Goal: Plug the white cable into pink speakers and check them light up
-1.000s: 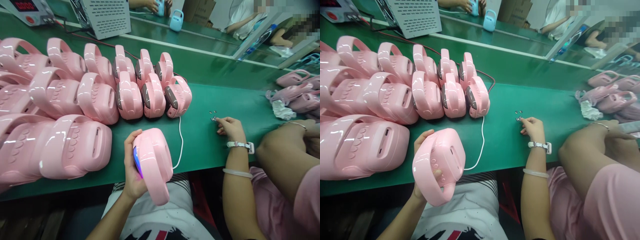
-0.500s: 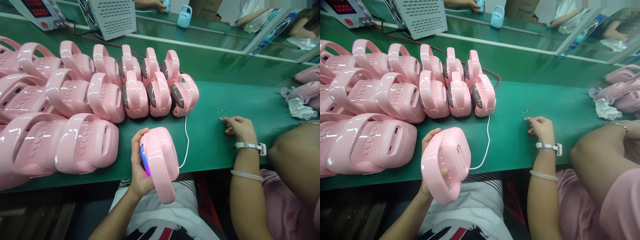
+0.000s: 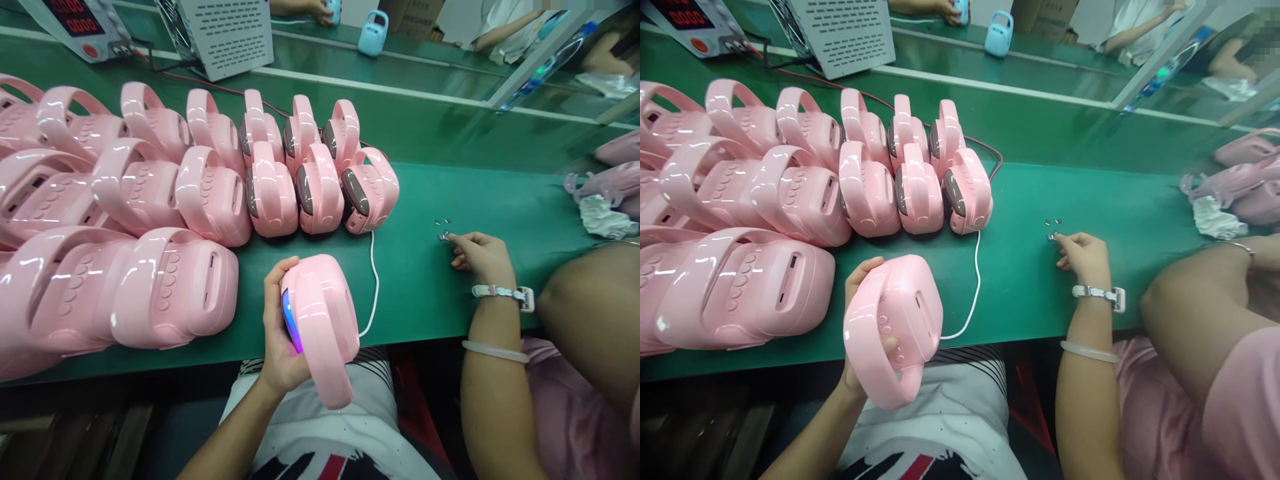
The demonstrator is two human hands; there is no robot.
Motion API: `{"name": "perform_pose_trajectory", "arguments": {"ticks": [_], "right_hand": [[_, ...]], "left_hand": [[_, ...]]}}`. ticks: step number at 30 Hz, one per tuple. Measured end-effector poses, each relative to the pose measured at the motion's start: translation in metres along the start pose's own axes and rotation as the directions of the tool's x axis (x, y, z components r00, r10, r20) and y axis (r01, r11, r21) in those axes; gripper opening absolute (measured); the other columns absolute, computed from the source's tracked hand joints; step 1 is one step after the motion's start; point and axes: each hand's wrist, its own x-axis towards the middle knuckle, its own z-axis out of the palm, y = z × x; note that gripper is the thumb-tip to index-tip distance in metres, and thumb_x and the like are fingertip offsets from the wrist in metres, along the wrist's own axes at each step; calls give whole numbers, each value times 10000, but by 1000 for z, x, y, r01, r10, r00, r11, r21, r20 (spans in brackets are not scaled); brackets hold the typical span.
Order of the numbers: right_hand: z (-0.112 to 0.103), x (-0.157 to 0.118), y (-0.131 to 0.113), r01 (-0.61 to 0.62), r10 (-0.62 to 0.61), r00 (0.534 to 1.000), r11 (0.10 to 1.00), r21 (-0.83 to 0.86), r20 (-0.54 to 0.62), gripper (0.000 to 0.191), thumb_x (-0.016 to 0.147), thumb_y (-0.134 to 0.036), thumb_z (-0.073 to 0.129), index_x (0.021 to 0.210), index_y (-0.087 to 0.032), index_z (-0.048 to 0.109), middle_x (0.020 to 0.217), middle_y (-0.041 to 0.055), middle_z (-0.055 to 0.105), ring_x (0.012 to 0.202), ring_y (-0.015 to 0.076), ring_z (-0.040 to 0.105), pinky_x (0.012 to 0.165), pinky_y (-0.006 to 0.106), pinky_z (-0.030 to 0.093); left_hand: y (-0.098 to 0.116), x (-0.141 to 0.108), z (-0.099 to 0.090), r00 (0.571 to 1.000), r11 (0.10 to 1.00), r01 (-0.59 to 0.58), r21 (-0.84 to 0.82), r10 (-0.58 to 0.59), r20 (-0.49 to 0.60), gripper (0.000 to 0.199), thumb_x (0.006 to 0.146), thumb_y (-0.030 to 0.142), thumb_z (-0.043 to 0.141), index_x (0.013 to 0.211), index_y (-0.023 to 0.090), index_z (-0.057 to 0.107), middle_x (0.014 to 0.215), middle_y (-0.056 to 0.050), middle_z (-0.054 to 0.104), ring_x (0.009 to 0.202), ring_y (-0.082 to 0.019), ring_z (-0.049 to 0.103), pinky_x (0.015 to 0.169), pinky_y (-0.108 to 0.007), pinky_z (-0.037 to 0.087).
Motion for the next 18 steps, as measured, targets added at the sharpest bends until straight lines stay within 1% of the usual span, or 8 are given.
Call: {"name": "perform_pose_trajectory", "arguments": {"ticks": [3, 6, 10, 13, 16, 18], "right_hand": [[0, 0, 0, -1, 1, 1000, 1000, 4, 0, 236, 824, -194, 650, 644, -146, 506, 522, -47, 503, 335, 46, 476, 365, 143, 378], [0, -1, 0, 6, -6, 1000, 1000, 12, 2, 233, 827, -196, 648, 646, -147, 509, 528, -46, 505, 337, 43, 477, 357, 137, 379], [1, 1, 2, -3, 3, 1000, 1000, 22, -3, 245, 813, -208, 661, 631, -153, 508, 514, -43, 505, 333, 52, 476, 336, 140, 372], [2, 7, 5, -11, 11, 1000, 999, 41, -1, 242, 780, -226, 677, 616, -160, 512, 500, -44, 507, 327, 63, 476, 320, 149, 366], [3, 10, 6, 8, -9, 1000, 999, 50, 21, 241, 745, -270, 662, 587, -177, 506, 429, -44, 493, 323, 80, 473, 332, 158, 366], [2, 6, 7, 43, -46, 997, 998, 47, 60, 273, 701, -348, 654, 540, -195, 495, 360, -26, 481, 321, 101, 467, 342, 174, 363]], "left_hand": [[0, 0, 0, 1000, 1000, 7, 7, -7, -10, 759, 573, 430, 754, 1251, 258, 459, 1086, -20, 484, 849, -168, 529, 721, -263, 474], [-1, 0, 1, 1000, 1000, -4, 5, 4, 2, 762, 581, 425, 747, 1263, 256, 452, 1094, -24, 485, 858, -173, 534, 735, -268, 475], [-3, 0, 1, 1000, 1000, 0, -9, 0, 2, 772, 592, 439, 741, 1279, 246, 445, 1105, -46, 486, 857, -193, 537, 743, -303, 489], [-3, -1, -2, 999, 999, 34, 1, -34, 17, 794, 585, 443, 754, 1298, 287, 441, 1172, -36, 473, 922, -202, 538, 774, -295, 493], [-2, -7, -6, 997, 997, 69, 19, -70, 28, 747, 605, 442, 740, 1285, 321, 455, 1213, -18, 474, 992, -212, 531, 815, -289, 492], [-6, -9, -3, 995, 995, 95, 6, -95, -1, 744, 614, 446, 734, 1290, 323, 449, 1234, -30, 483, 1016, -237, 540, 862, -331, 500]]}}
